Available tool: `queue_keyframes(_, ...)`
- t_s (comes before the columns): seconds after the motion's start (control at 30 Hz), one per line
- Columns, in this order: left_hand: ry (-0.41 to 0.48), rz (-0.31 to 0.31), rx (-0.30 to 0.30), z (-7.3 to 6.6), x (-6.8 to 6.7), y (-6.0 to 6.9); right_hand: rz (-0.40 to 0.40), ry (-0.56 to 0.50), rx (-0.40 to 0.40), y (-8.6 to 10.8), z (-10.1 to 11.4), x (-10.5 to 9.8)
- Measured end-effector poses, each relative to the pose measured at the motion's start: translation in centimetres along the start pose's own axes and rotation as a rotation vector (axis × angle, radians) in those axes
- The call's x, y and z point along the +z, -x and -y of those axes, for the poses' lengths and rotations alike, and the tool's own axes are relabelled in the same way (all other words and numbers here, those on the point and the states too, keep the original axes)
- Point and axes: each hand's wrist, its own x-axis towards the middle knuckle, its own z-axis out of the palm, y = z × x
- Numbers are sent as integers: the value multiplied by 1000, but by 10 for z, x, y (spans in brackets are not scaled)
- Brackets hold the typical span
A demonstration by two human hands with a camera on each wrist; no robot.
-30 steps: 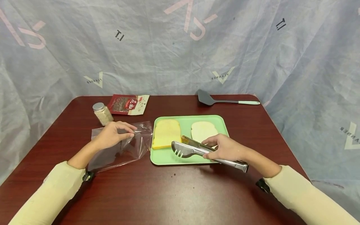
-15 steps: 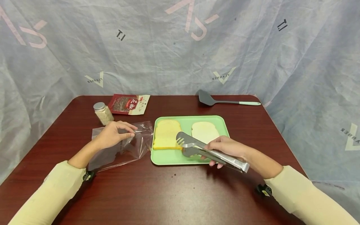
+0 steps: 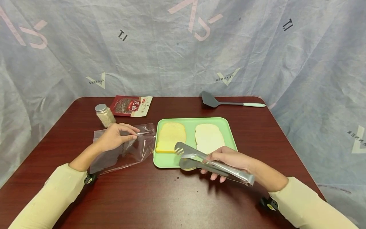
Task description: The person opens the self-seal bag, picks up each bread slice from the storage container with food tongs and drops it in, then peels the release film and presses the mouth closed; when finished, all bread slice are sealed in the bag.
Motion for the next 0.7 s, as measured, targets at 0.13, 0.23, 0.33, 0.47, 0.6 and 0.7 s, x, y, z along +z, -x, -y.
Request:
queue_keyframes(0.13, -7, -2, -4, -1, 0, 0, -47, 6, -4, -10, -2, 10)
queue_keyframes(0.23, -12, 2, -5, 0, 0, 0, -98, -7, 2, -17, -5, 20)
queue_keyframes(0.33, -11, 4, -2, 1, 0, 1, -144, -47, 3, -22, -6, 31)
queue_keyframes(0.47, -14, -7, 11, 2, 0, 1, -228, -111, 9, -27, -6, 44)
queue_keyframes(0.6, -14, -16, 19, 2, 1, 1, -363, -148, 14, -30, -6, 50)
queue_keyframes(0.7, -10, -10, 18, 2, 0, 0, -447, -163, 3, -30, -7, 52)
